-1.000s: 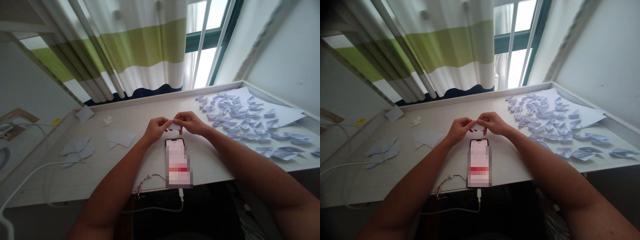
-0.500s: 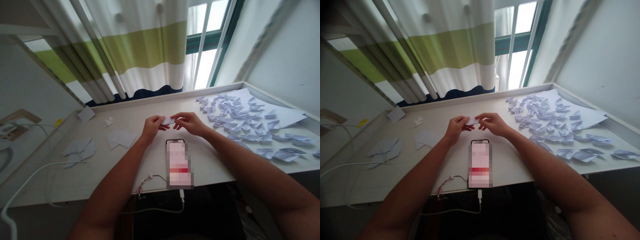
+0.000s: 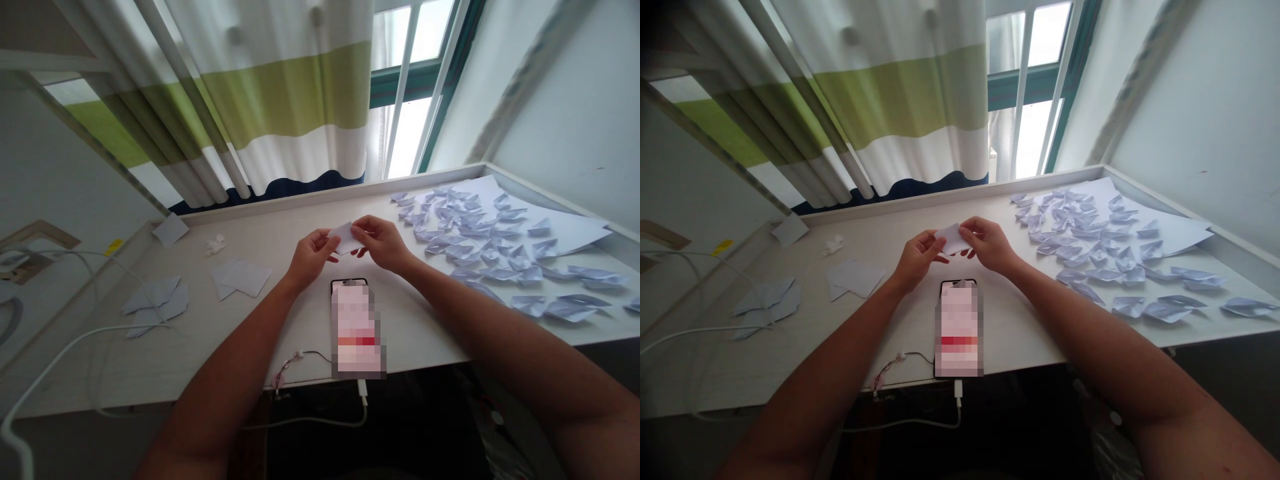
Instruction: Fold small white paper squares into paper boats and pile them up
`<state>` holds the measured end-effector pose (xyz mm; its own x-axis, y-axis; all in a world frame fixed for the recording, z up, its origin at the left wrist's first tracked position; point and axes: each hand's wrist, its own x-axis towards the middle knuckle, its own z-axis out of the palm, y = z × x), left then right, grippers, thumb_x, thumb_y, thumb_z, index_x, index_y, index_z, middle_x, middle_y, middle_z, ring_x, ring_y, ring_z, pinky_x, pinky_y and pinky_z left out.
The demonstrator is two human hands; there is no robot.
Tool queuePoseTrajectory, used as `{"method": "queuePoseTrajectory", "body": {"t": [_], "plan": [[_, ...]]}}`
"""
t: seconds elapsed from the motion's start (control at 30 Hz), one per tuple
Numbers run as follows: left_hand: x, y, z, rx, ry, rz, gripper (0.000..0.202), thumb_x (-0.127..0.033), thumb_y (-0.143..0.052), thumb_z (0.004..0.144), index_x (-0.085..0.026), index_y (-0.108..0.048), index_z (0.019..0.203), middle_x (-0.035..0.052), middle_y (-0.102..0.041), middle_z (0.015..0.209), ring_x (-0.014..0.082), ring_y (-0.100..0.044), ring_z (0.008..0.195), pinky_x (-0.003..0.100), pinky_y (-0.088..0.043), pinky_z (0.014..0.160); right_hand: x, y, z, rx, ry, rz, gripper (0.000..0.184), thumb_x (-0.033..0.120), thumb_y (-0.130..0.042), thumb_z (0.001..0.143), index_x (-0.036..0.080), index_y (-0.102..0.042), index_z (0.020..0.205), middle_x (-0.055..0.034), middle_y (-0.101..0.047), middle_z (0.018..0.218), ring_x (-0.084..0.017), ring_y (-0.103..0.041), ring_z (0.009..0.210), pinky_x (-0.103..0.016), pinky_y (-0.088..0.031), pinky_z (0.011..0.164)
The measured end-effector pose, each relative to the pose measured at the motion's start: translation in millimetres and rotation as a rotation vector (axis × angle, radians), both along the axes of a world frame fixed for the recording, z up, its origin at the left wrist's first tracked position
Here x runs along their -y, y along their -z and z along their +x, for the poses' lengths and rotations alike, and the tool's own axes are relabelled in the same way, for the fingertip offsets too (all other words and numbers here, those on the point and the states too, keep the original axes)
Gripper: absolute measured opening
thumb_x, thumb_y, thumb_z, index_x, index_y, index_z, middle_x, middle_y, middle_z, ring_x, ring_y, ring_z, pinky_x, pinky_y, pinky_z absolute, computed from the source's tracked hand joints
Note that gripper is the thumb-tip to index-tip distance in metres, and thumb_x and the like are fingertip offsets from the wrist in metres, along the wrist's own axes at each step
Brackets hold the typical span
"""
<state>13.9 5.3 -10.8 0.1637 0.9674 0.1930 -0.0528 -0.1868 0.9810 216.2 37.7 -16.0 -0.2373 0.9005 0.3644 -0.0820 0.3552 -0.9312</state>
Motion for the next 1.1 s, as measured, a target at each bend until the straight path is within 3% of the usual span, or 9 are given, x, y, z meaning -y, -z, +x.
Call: {"method": "queuePoseTrajectory", "body": {"t": [0.1, 0.23, 0.43, 0.63, 0.83, 0.97, 1.1], "plan": [[0.1, 1.7, 1.5, 0.011, 0.029, 0.005, 0.052, -0.049, -0.1, 0.071, -0.015, -0.075, 0.103, 0.0077, -0.082, 0.094, 0.0195, -0.076, 0.084, 0.03, -0.062, 0.073, 0.2, 0.2, -2.0, -0.036, 0.021, -0.02, 0.058, 0.073, -0.092, 0.076, 0.02, -0.072, 0.091, -0.0023, -0.075, 0.08, -0.016, -0.07, 0.058, -0.029, -0.061, 0.044], [0.3, 1.1, 1.8, 0.038, 0.019, 0.01, 0.045, -0.037, -0.101, 0.069, -0.014, -0.078, 0.1, 0.008, -0.083, 0.092, 0.02, -0.077, 0.084, 0.033, -0.062, 0.08, 1.7, -2.0, -2.6, -0.084, 0.011, -0.1, 0.057, 0.068, -0.096, 0.072, 0.019, -0.074, 0.09, -0.0033, -0.077, 0.079, -0.016, -0.07, 0.058, -0.028, -0.061, 0.043], [-3.8, 1.2, -2.4, 0.094, -0.057, 0.002, 0.036, -0.039, -0.099, 0.069, -0.015, -0.081, 0.09, 0.0045, -0.081, 0.084, 0.0153, -0.071, 0.075, 0.029, -0.057, 0.072, 5.4, -4.6, -1.4, -0.071, -0.171, -0.227, 0.057, 0.064, -0.1, 0.07, 0.017, -0.075, 0.09, -0.0054, -0.08, 0.081, -0.019, -0.078, 0.061, -0.029, -0.067, 0.053], [-5.5, -1.3, -3.3, 0.147, -0.062, -0.091, 0.044, -0.043, -0.101, 0.065, -0.016, -0.081, 0.094, 0.0031, -0.079, 0.076, 0.0155, -0.069, 0.065, 0.033, -0.061, 0.069, 4.1, -4.2, -1.0, -0.208, -0.168, -0.323, 0.05, 0.045, -0.103, 0.07, 0.02, -0.07, 0.098, -0.0016, -0.08, 0.076, -0.02, -0.08, 0.062, -0.034, -0.071, 0.064], [-0.9, -8.5, -2.8, 0.22, -0.025, -0.075, 0.017, -0.032, -0.085, 0.073, -0.016, -0.082, 0.078, 0.0062, -0.08, 0.086, 0.0166, -0.071, 0.079, 0.033, -0.063, 0.077, 4.7, -7.4, 2.5, -0.216, -0.233, -0.364, 0.023, 0.035, -0.088, 0.083, 0.018, -0.074, 0.088, -0.0036, -0.078, 0.078, -0.022, -0.084, 0.073, -0.036, -0.072, 0.076], [-0.6, -6.2, -4.2, 0.084, -0.048, -0.029, 0.023, -0.035, -0.089, 0.075, -0.016, -0.083, 0.083, 0.0042, -0.077, 0.08, 0.0152, -0.068, 0.073, 0.032, -0.059, 0.076, 5.2, -5.9, 1.9, -0.166, -0.224, -0.345, 0.037, 0.045, -0.096, 0.078, 0.019, -0.071, 0.084, -0.0023, -0.077, 0.075, -0.022, -0.082, 0.069, -0.039, -0.072, 0.074], [-1.1, -4.4, -5.0, 0.027, -0.058, 0.047, 0.041, -0.03, -0.095, 0.071, -0.019, -0.084, 0.109, -0.0023, -0.07, 0.076, 0.0126, -0.065, 0.072, 0.029, -0.057, 0.077, 5.0, -3.6, 0.4, -0.132, -0.23, -0.301, 0.059, 0.054, -0.104, 0.068, 0.02, -0.074, 0.105, 0.0011, -0.079, 0.075, -0.022, -0.082, 0.072, -0.04, -0.072, 0.075]]}}
